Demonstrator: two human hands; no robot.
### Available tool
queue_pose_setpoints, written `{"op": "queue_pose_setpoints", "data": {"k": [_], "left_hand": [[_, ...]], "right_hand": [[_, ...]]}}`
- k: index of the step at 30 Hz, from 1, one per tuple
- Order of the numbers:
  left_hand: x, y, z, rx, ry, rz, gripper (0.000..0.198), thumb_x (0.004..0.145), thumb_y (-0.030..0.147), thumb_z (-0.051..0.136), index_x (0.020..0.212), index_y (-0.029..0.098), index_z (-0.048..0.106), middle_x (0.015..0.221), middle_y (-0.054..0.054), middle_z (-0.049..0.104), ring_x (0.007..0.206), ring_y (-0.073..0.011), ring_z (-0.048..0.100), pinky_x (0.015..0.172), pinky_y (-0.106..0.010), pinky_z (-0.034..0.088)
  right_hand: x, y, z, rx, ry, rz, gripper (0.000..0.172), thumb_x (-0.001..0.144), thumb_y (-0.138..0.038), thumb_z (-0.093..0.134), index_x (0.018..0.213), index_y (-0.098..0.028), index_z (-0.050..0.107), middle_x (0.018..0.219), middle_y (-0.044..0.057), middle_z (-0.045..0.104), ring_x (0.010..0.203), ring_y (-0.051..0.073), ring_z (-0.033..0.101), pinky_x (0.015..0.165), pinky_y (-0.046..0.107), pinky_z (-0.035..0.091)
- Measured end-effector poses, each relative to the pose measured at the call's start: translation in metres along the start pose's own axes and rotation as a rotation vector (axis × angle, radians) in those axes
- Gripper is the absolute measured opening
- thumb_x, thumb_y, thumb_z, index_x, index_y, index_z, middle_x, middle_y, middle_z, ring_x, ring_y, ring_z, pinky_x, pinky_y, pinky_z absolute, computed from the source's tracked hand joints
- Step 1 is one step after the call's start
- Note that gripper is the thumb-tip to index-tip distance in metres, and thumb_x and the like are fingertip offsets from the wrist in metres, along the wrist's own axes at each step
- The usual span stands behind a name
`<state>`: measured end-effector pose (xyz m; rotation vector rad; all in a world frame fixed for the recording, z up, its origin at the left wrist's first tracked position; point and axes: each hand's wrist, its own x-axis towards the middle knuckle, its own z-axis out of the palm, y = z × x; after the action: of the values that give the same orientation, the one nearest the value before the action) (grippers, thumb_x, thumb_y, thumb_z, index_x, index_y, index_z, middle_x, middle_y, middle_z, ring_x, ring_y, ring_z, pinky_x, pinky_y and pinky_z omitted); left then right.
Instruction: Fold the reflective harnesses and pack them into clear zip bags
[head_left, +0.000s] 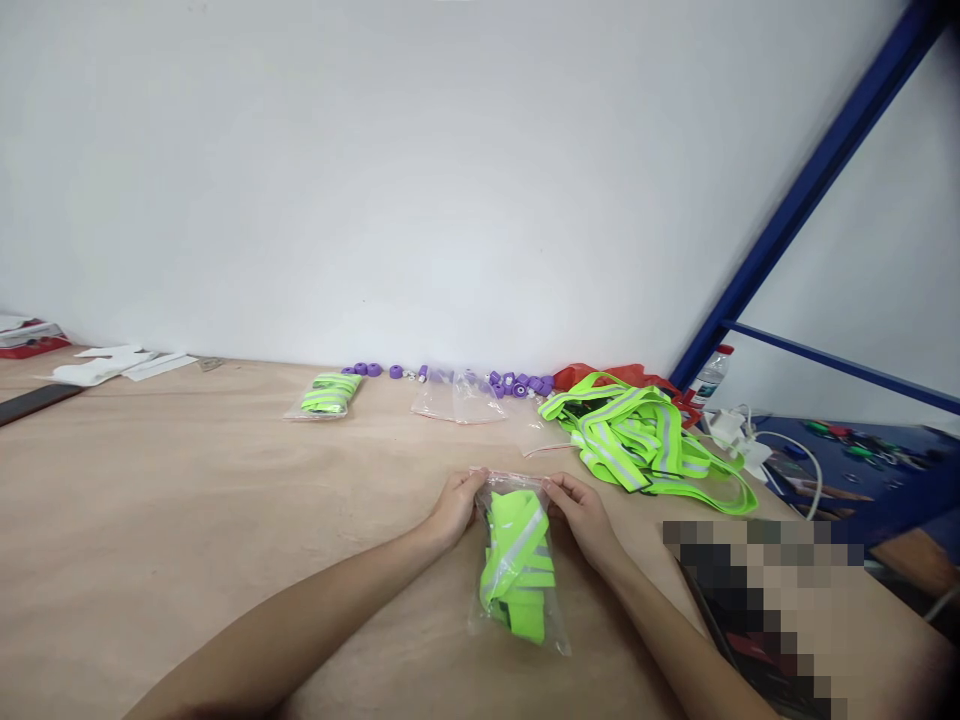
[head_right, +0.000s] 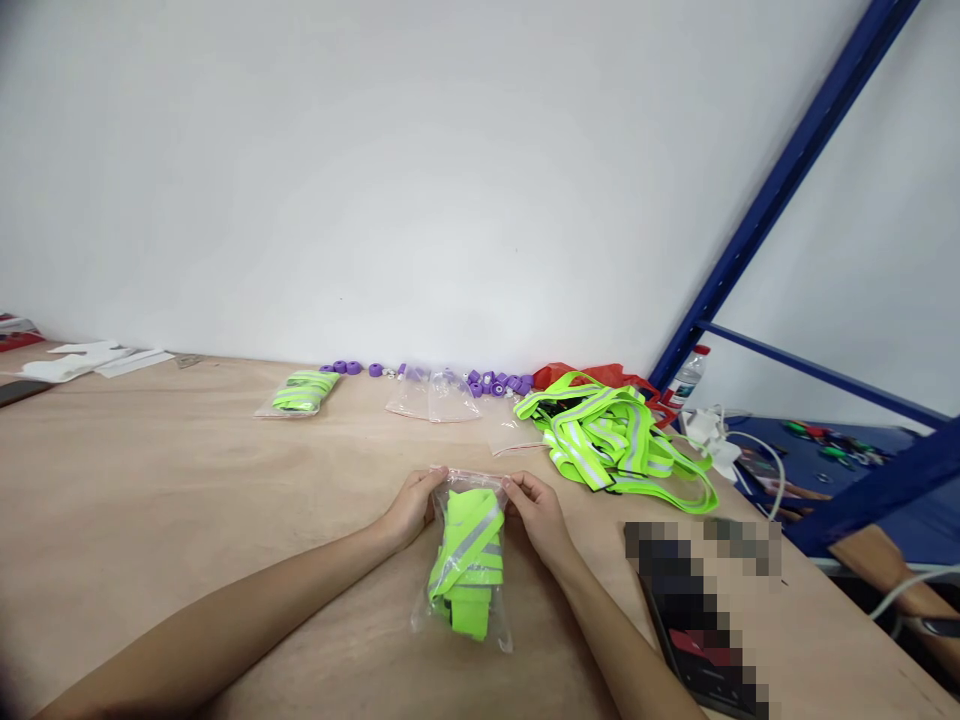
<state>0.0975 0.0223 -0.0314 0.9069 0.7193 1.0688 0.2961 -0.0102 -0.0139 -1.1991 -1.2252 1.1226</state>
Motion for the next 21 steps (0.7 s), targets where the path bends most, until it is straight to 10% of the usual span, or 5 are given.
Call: {"op": "queue_pose_setpoints", "data": {"k": [14, 21], "left_hand": [[-0.008, 0.020, 0.008, 0.138, -0.262, 0.079, 0.052, 0.069, 0.049, 0.084, 0.103, 0.011, 0.074, 0.097, -0.010, 0.075, 0.090, -0.0249, 0.067, 0.085, -0.034, 0.049], [-0.004, 0.014, 0.004, 0.129, -0.191, 0.035, 0.059, 0.057, 0.042, 0.093, 0.103, 0.014, 0.070, 0.094, -0.006, 0.074, 0.083, -0.0204, 0.066, 0.081, -0.031, 0.049]], "right_hand": [[0.000, -0.004, 0.001, -0.109, -0.004, -0.036, 0.049, 0.067, -0.067, 0.073, 0.067, -0.020, 0.061, 0.065, -0.001, 0.058, 0.065, 0.017, 0.050, 0.062, 0.028, 0.042], [0.000, -0.006, 0.002, -0.079, -0.050, -0.020, 0.044, 0.071, -0.063, 0.073, 0.068, -0.020, 0.062, 0.066, -0.001, 0.058, 0.065, 0.017, 0.050, 0.063, 0.028, 0.041]]}}
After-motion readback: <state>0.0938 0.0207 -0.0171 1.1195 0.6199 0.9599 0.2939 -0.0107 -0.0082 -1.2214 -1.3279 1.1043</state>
